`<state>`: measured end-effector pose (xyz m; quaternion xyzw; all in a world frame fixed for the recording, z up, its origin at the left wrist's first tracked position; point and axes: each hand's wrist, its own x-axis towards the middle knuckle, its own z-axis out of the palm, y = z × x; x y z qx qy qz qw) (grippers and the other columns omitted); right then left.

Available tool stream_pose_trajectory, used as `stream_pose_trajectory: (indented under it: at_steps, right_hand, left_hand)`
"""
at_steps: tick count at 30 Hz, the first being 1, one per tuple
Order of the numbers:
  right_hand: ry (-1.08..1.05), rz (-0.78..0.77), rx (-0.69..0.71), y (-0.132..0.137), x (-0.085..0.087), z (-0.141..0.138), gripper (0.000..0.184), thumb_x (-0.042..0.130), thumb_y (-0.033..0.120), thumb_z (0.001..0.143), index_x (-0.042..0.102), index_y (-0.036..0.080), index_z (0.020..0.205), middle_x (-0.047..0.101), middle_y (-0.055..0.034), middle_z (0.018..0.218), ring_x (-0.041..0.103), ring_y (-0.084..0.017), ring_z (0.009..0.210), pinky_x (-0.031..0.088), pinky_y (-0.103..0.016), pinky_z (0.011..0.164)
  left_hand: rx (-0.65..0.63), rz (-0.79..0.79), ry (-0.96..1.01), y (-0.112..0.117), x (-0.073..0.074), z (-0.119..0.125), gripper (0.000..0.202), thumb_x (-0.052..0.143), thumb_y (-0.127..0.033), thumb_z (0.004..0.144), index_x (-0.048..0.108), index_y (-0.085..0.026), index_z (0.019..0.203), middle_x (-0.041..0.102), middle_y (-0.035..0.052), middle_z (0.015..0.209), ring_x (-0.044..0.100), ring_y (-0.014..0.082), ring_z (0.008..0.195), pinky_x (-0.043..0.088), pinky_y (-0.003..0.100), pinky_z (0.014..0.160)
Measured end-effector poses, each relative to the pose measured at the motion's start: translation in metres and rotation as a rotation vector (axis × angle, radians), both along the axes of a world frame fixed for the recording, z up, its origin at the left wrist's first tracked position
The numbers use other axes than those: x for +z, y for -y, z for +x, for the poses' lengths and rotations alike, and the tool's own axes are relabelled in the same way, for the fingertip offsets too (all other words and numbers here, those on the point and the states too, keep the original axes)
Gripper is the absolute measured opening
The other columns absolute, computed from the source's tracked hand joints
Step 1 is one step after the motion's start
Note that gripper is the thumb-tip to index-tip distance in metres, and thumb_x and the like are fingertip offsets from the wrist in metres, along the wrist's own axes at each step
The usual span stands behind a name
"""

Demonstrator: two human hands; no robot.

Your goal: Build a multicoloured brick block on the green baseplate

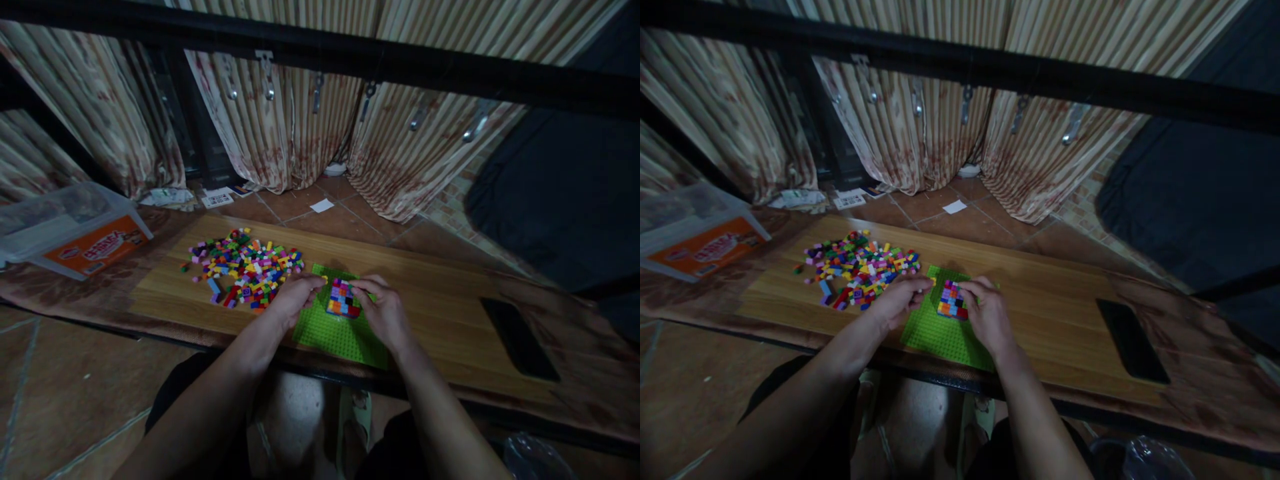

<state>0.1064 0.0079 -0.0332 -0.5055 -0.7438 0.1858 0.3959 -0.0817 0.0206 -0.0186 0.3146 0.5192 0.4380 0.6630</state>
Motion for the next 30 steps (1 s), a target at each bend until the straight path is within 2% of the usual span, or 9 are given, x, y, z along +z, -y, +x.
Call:
stream_pose_trajectory:
  at_steps: [6,11,18,23,30]
  right_hand:
    - [0.208,0.095,-0.008,-0.004,-0.005,-0.003,0.023,0.051,0.025,0.089,0.074,0.027,0.095,0.064,-0.0064,0.095,0.055,-0.023,0.092,0.047,-0.04,0.083]
    - [0.2,0.096,-0.037,-0.005,-0.008,-0.004,0.022,0.054,0.024,0.087,0.074,0.027,0.093,0.064,-0.0069,0.102,0.055,-0.024,0.098,0.046,-0.043,0.086]
    - [0.019,0.012,-0.088,-0.009,-0.017,-0.002,0.014,0.06,0.024,0.081,0.074,0.026,0.084,0.065,-0.0054,0.104,0.058,-0.022,0.098,0.045,-0.042,0.091]
    - [-0.124,-0.047,-0.106,-0.011,-0.016,-0.001,0.01,0.065,0.029,0.077,0.074,0.025,0.079,0.065,-0.0052,0.102,0.061,-0.021,0.097,0.045,-0.04,0.092]
    - [-0.371,-0.222,-0.253,-0.017,-0.018,0.003,0.03,0.061,0.043,0.078,0.071,0.021,0.097,0.071,-0.0075,0.098,0.064,-0.022,0.09,0.049,-0.038,0.082]
  left_hand:
    - [0.004,-0.008,-0.014,-0.001,-0.004,0.0,0.02,0.072,-0.023,0.058,0.054,-0.015,0.058,0.047,-0.005,0.053,0.035,0.0043,0.044,0.023,0.02,0.044]
    - [0.017,-0.003,-0.027,-0.001,-0.005,0.0,0.018,0.073,-0.023,0.059,0.057,-0.014,0.06,0.048,-0.0047,0.053,0.037,0.0041,0.044,0.023,0.02,0.044]
    - [-0.002,-0.002,-0.034,-0.001,-0.006,0.001,0.018,0.071,-0.024,0.058,0.056,-0.015,0.062,0.047,-0.0052,0.054,0.034,0.0038,0.043,0.023,0.02,0.044]
    - [-0.013,-0.011,-0.038,-0.001,-0.004,0.001,0.02,0.071,-0.025,0.057,0.054,-0.015,0.06,0.045,-0.0063,0.053,0.033,0.0036,0.043,0.021,0.02,0.044]
    - [0.009,-0.024,-0.058,0.0,-0.004,0.001,0.016,0.07,-0.022,0.06,0.058,-0.014,0.067,0.045,-0.0066,0.054,0.036,0.0041,0.045,0.025,0.021,0.047]
